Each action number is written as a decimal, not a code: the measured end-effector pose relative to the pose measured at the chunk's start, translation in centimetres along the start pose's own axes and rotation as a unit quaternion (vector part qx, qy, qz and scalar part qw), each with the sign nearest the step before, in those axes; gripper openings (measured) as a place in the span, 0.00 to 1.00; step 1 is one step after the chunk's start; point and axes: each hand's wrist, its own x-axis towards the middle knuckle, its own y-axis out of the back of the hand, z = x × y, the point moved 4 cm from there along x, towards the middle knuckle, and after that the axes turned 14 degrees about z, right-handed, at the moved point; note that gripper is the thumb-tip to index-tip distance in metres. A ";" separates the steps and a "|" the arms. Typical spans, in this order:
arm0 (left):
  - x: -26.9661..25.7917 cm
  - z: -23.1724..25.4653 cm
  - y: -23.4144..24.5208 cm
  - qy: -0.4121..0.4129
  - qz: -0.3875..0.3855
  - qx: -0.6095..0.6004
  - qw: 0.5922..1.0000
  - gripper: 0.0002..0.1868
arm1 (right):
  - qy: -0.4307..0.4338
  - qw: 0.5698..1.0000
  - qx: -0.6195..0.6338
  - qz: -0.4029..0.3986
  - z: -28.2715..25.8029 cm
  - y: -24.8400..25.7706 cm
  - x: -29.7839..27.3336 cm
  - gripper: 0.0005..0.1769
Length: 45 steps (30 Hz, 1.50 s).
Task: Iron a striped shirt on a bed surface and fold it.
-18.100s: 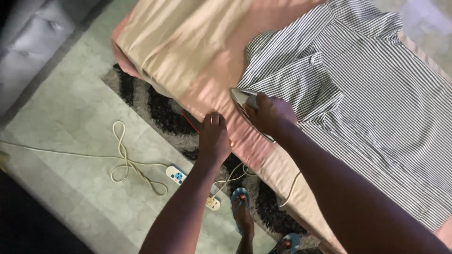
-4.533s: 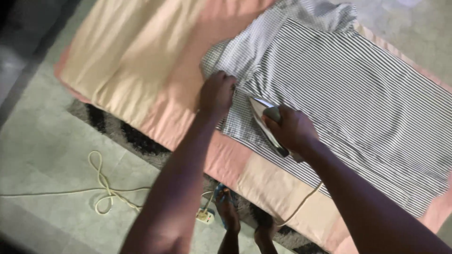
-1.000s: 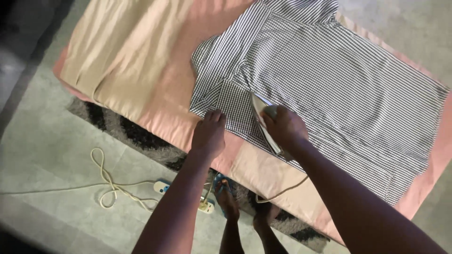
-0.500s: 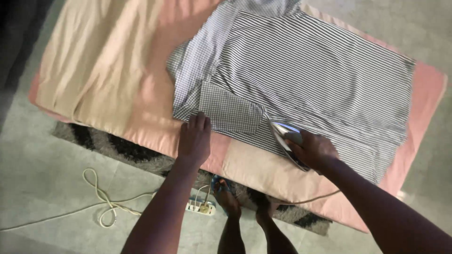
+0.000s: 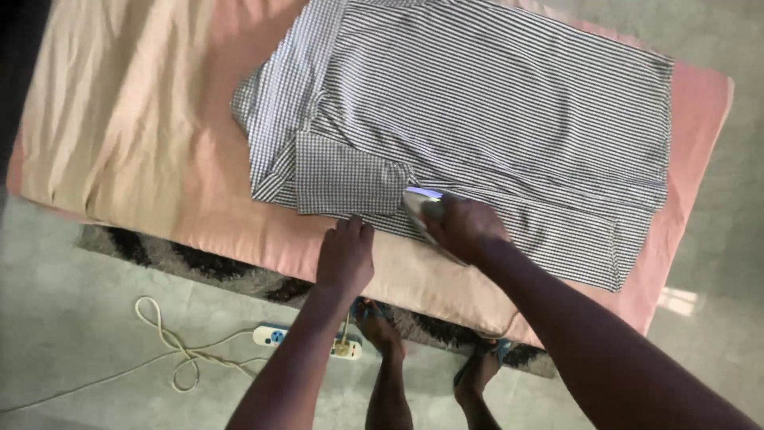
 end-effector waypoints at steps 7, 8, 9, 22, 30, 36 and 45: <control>0.6 5.0 -0.5 -0.018 0.019 -0.002 1.000 0.14 | 0.025 0.995 0.057 0.074 5.3 -0.2 -1.7 0.29; 0.8 5.7 -0.7 -0.025 0.013 -0.003 1.000 0.13 | 0.012 0.997 0.043 0.060 6.5 -0.1 -1.9 0.28; 0.8 6.4 -0.9 -0.032 0.007 -0.005 0.999 0.12 | -0.001 0.999 0.027 0.045 7.8 -0.2 -2.3 0.28; 0.8 16.2 -3.0 -0.022 -0.003 -0.031 0.999 0.13 | -0.077 0.984 0.084 0.138 24.0 -1.2 -8.4 0.29; 0.8 20.7 -3.2 -0.009 -0.014 -0.030 0.999 0.10 | -0.153 0.951 0.151 0.223 30.1 -1.9 -12.9 0.28; 0.5 23.5 -4.0 -0.024 0.012 -0.052 0.998 0.13 | -0.128 0.936 0.181 0.274 33.7 -2.6 -12.4 0.22; -1.3 24.6 -2.7 -0.016 -0.007 -0.054 0.998 0.06 | -0.233 0.932 0.199 0.194 36.3 -3.7 -14.0 0.25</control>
